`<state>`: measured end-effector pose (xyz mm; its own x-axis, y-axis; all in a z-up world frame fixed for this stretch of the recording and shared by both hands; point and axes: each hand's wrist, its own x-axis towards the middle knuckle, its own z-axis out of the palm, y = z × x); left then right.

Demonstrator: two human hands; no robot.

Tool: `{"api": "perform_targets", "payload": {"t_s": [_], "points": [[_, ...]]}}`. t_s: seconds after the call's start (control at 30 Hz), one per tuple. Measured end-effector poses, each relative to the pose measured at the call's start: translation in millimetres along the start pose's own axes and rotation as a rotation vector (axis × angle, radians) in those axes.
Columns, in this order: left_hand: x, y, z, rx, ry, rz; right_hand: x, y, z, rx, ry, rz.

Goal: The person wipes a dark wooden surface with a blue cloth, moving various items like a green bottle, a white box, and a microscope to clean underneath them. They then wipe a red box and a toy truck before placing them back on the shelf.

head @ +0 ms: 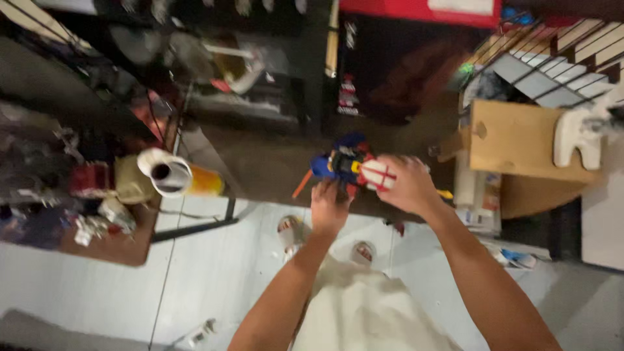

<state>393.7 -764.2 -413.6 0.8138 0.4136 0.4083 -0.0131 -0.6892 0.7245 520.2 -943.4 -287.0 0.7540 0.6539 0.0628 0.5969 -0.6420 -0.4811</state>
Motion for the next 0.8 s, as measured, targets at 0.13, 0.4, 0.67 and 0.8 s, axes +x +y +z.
{"api": "perform_targets", "payload": {"t_s": [0.13, 0.4, 0.67, 0.8], "points": [[-23, 12, 30, 0.006, -0.141, -0.219, -21, 26, 13, 0.004, 0.067, -0.052], [-40, 15, 71, -0.179, -0.320, -0.257, -51, 62, 3, -0.061, 0.006, 0.005], [-13, -14, 59, 0.345, -0.292, 0.079, -76, 78, -13, -0.061, 0.052, 0.087], [18, -36, 61, 0.490, -0.507, 0.233, -69, 73, -8, -0.081, 0.027, 0.125]]}}
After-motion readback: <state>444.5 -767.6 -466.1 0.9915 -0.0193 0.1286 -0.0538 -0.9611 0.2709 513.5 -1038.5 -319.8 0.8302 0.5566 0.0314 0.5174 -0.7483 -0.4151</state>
